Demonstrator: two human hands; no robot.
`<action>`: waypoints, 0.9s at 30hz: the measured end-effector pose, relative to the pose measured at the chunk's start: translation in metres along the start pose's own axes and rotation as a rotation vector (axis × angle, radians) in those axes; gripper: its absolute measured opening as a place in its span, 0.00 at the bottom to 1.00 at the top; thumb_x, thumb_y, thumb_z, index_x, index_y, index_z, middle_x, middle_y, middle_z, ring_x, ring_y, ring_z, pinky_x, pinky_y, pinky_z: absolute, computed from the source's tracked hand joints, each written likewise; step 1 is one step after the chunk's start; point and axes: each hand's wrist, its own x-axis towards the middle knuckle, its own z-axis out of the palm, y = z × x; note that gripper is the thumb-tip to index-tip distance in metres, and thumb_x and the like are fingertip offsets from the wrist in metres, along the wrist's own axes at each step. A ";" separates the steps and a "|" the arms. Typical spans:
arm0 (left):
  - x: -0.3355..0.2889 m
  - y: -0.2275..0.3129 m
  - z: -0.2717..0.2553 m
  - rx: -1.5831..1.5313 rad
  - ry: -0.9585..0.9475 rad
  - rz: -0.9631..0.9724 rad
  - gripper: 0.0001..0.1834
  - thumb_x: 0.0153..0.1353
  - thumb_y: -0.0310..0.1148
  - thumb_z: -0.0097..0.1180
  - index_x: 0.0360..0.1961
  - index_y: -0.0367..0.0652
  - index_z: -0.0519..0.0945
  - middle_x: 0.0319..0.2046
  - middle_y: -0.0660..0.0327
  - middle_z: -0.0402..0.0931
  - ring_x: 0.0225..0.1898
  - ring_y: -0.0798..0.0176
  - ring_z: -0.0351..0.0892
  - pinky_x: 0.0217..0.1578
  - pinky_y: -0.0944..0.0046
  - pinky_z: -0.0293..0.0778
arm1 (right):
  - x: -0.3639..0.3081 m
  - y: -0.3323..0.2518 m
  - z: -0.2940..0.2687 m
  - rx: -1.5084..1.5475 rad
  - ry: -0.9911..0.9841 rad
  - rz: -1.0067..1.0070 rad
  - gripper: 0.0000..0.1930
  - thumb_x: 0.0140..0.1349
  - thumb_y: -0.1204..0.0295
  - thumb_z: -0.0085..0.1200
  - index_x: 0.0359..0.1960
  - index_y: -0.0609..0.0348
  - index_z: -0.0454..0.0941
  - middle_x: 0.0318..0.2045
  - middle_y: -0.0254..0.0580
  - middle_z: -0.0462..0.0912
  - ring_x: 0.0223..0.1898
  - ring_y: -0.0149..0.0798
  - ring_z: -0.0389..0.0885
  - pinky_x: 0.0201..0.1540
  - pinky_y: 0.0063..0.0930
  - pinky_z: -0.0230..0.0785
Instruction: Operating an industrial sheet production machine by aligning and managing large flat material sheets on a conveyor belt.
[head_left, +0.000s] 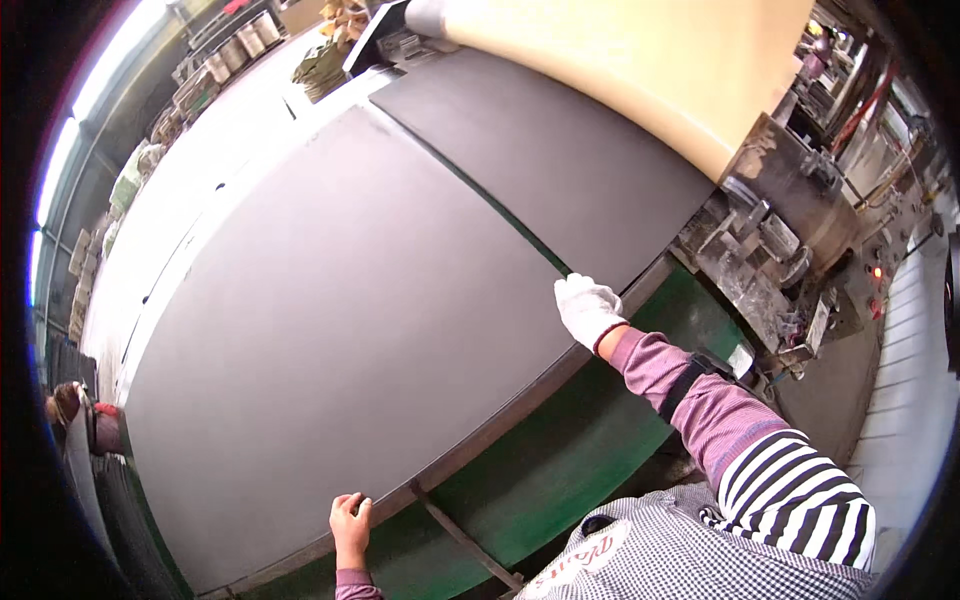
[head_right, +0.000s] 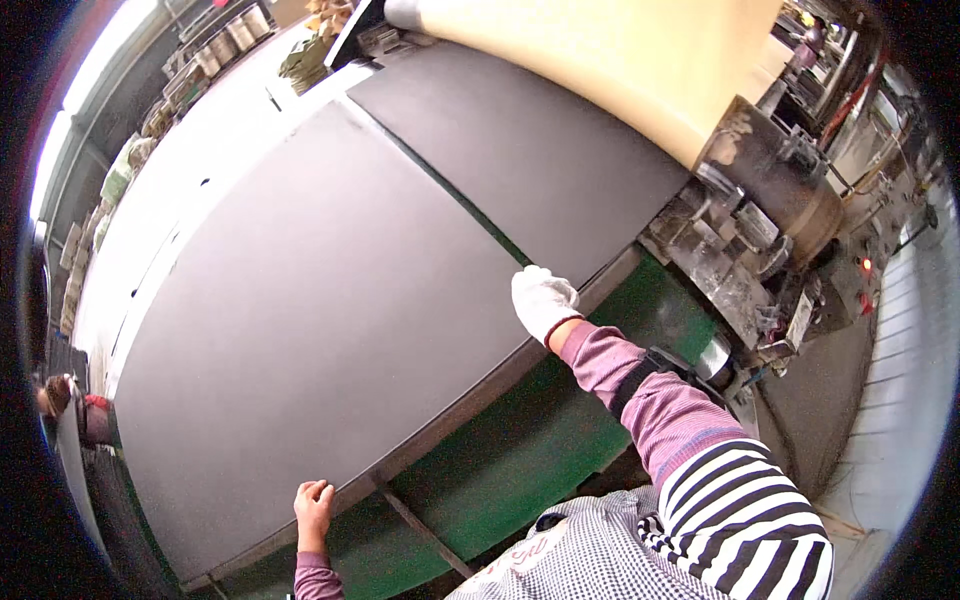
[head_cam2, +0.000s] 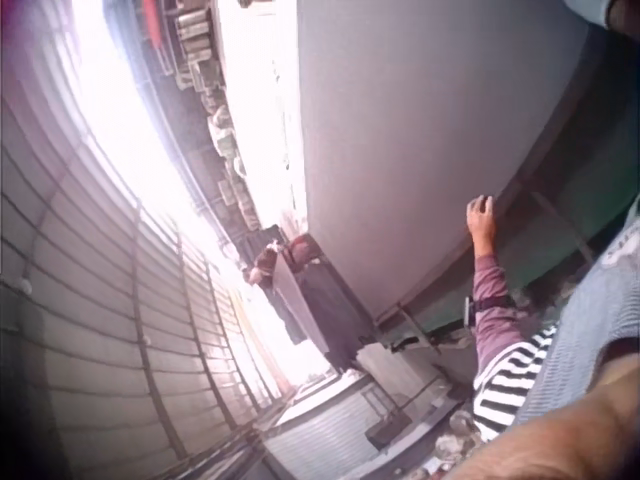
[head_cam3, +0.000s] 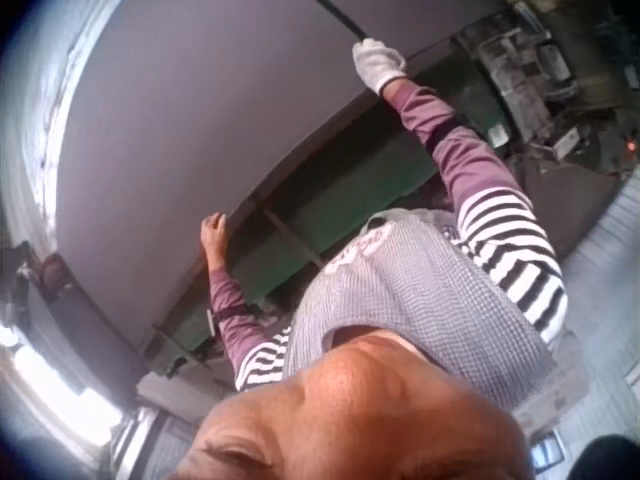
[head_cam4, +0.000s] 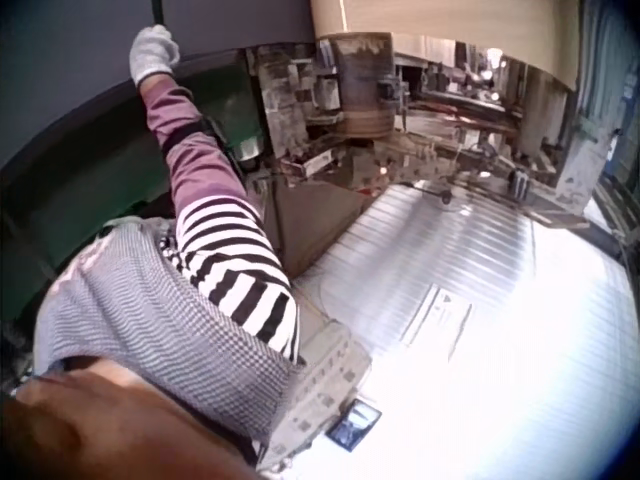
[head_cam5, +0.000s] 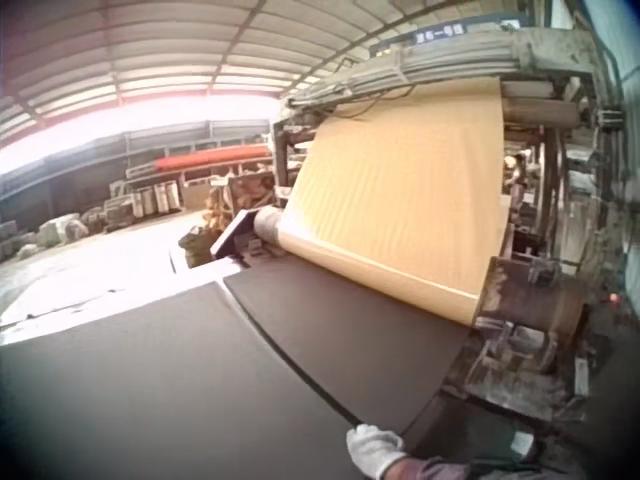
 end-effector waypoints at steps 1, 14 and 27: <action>0.002 0.005 0.000 0.012 -0.016 0.009 0.17 0.54 0.37 0.62 0.42 0.39 0.83 0.41 0.52 0.77 0.44 0.53 0.77 0.48 0.58 0.73 | 0.006 0.008 -0.004 -0.030 -0.025 0.046 0.11 0.63 0.69 0.47 0.40 0.55 0.81 0.44 0.47 0.80 0.46 0.49 0.82 0.42 0.43 0.78; 0.030 0.033 0.039 0.430 -0.028 0.731 0.15 0.58 0.29 0.57 0.47 0.50 0.76 0.52 0.60 0.77 0.51 0.44 0.72 0.47 0.49 0.74 | 0.059 0.152 -0.029 0.012 0.007 0.275 0.12 0.57 0.67 0.53 0.42 0.51 0.82 0.47 0.43 0.79 0.52 0.46 0.78 0.46 0.48 0.77; 0.064 0.296 0.099 0.226 -0.332 0.320 0.24 0.59 0.42 0.57 0.56 0.46 0.78 0.50 0.46 0.72 0.53 0.48 0.71 0.55 0.53 0.68 | 0.077 0.217 -0.045 0.203 0.202 0.034 0.18 0.64 0.58 0.46 0.48 0.57 0.74 0.52 0.48 0.72 0.56 0.46 0.73 0.58 0.41 0.69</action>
